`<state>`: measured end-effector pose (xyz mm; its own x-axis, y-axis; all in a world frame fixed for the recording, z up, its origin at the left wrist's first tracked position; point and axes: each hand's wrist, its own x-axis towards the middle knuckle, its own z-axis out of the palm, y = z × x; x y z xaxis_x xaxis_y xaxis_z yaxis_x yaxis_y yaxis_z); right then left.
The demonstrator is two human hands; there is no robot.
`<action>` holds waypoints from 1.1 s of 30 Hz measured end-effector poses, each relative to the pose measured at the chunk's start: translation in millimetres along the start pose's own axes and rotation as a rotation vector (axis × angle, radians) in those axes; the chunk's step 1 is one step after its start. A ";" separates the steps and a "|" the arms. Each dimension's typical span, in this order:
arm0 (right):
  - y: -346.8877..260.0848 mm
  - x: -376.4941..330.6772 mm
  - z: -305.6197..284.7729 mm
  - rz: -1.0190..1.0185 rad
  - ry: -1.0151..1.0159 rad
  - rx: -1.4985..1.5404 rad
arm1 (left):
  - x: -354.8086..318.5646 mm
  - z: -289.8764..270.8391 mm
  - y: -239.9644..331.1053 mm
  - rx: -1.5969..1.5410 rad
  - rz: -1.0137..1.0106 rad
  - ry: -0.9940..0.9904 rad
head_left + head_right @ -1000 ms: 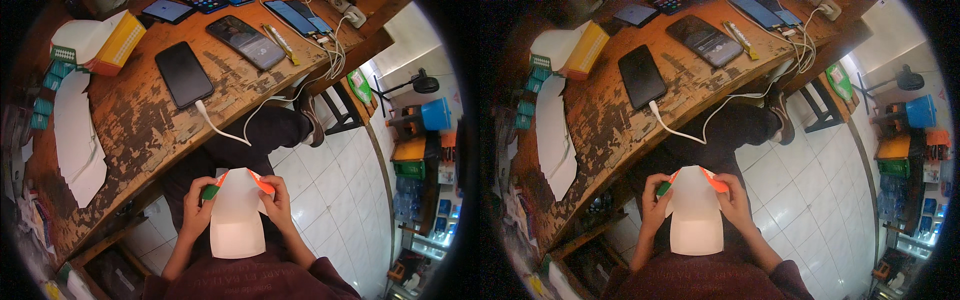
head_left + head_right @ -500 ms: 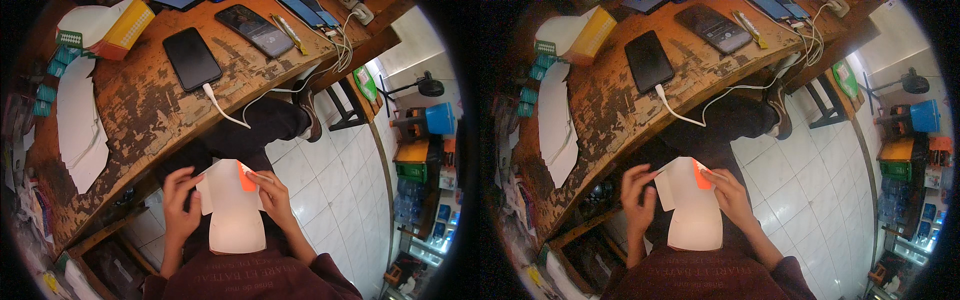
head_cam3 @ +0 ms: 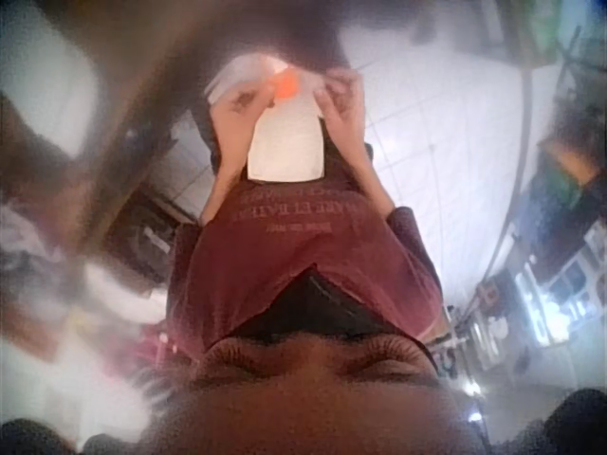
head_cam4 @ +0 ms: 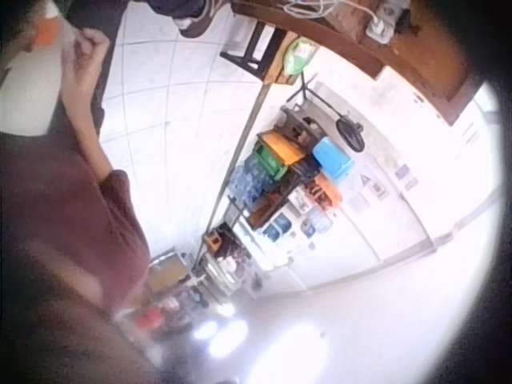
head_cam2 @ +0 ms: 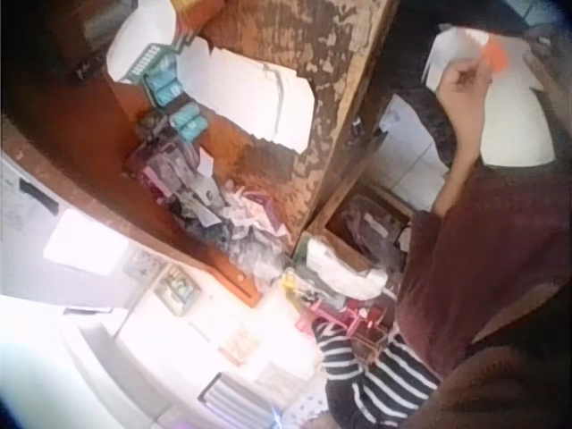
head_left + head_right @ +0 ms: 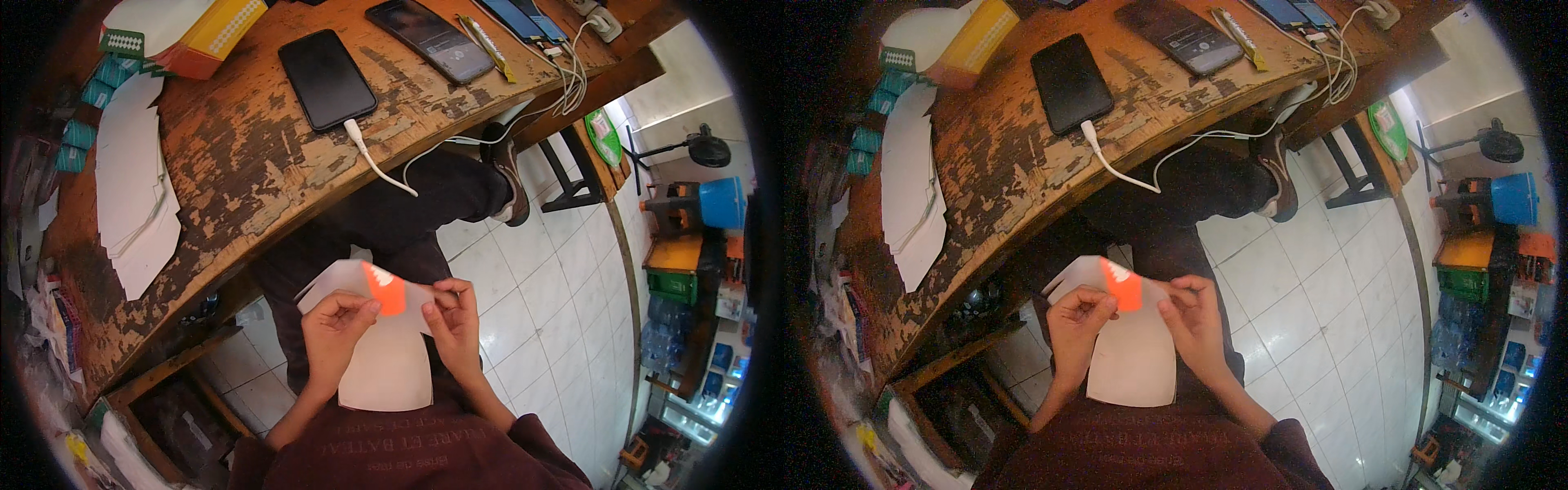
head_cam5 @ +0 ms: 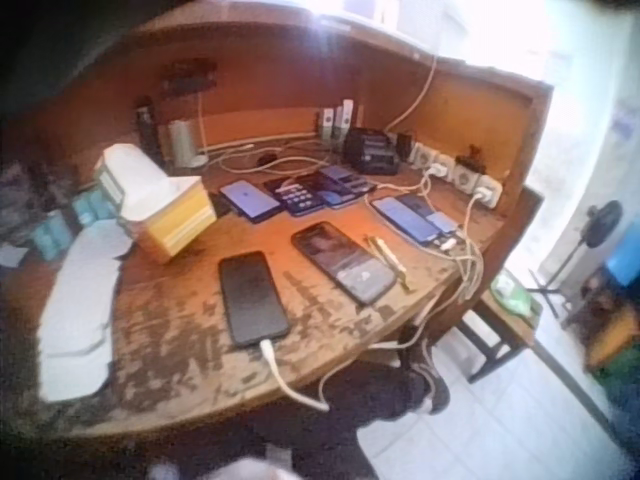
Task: The person folds flat printed paper sheets into small takeaway-style boxes by hand, aligning edges and creasing flaps. They repeatedly pick a sheet, fold it into a box, and place the finished box on the table.
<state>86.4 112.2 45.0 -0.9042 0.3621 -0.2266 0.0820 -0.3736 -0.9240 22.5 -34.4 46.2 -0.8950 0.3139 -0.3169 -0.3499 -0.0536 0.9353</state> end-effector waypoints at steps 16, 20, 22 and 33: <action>-10.4 -1.6 -4.5 0.021 -0.116 -0.069 | -0.5 -9.1 19.9 -0.128 -0.040 -0.070; -16.7 -6.8 -3.1 0.068 0.025 0.061 | -6.1 -0.4 12.3 0.344 0.352 0.038; -28.2 -9.7 3.9 0.024 0.028 0.025 | -6.1 4.3 12.6 0.557 0.579 0.086; -37.8 -11.0 31.4 -0.090 0.028 -0.073 | -15.0 22.3 18.2 0.000 0.240 0.114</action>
<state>80.1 95.5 92.1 -0.8973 0.4155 -0.1488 0.0320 -0.2750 -0.9609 35.7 -19.0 71.5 -0.9777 0.1833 -0.1021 -0.1242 -0.1137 0.9857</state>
